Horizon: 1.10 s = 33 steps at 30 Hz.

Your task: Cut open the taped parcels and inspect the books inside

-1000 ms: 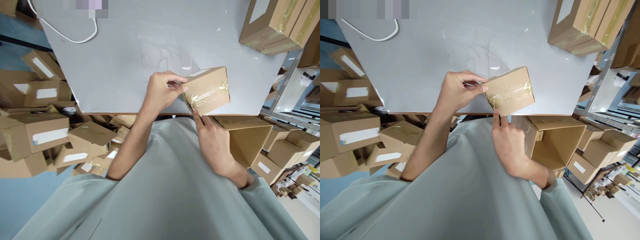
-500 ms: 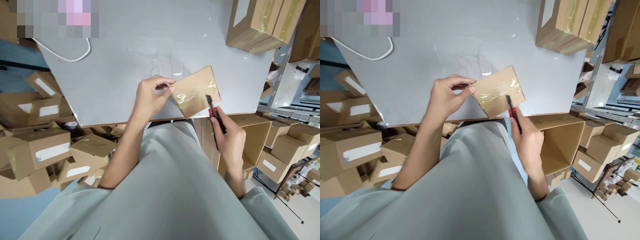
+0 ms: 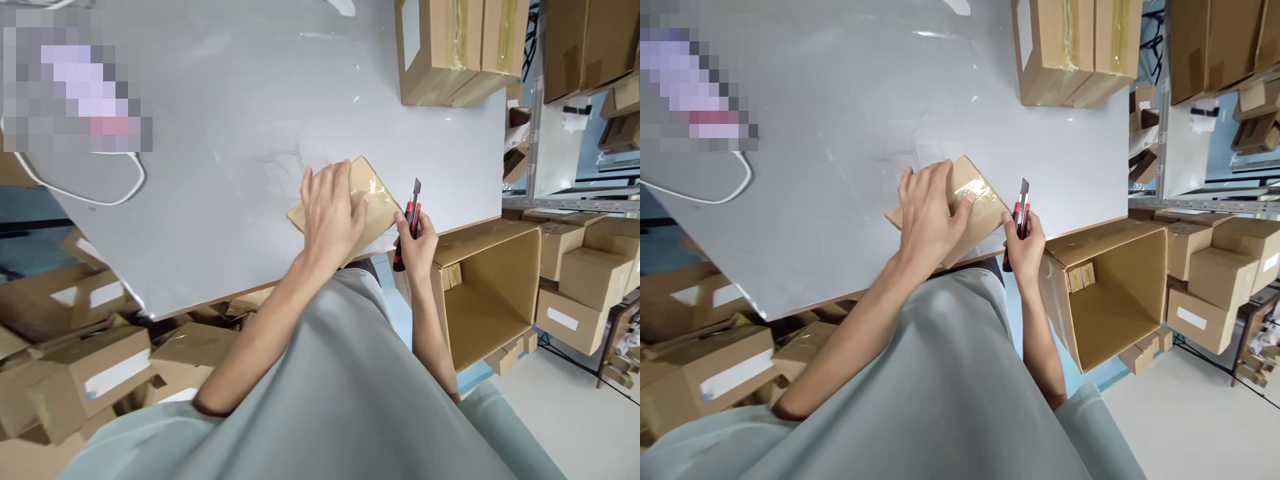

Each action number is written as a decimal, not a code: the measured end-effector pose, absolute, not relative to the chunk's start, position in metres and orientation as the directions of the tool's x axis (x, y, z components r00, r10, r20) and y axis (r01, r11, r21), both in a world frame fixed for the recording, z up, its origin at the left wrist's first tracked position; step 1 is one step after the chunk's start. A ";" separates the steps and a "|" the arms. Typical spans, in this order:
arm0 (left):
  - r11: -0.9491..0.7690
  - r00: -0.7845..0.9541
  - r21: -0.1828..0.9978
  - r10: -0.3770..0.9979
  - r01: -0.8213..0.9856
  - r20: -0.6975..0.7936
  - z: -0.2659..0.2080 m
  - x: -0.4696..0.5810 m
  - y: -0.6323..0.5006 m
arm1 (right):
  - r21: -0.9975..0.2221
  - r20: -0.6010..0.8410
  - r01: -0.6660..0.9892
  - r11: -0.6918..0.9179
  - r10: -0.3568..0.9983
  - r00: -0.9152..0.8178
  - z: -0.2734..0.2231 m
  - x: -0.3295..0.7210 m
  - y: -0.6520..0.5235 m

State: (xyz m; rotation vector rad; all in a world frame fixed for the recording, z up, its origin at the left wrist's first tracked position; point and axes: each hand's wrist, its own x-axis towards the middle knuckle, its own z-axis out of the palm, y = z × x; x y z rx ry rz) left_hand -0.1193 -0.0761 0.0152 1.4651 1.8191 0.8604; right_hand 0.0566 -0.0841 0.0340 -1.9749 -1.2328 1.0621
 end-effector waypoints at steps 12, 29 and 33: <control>0.172 -0.121 0.811 0.985 0.559 -0.125 0.023 -0.147 -0.084 | -0.758 -0.577 0.269 -0.594 0.803 0.148 0.050 0.032 -0.126; 0.230 -0.127 0.847 0.973 0.479 -0.192 0.026 -0.143 -0.076 | -0.298 -0.447 0.951 -0.086 0.893 -0.059 0.099 0.029 -0.113; 0.241 -0.110 0.866 0.971 0.438 -0.214 0.026 -0.145 -0.076 | -0.194 -0.476 0.980 -0.048 0.878 -0.052 0.098 0.024 -0.109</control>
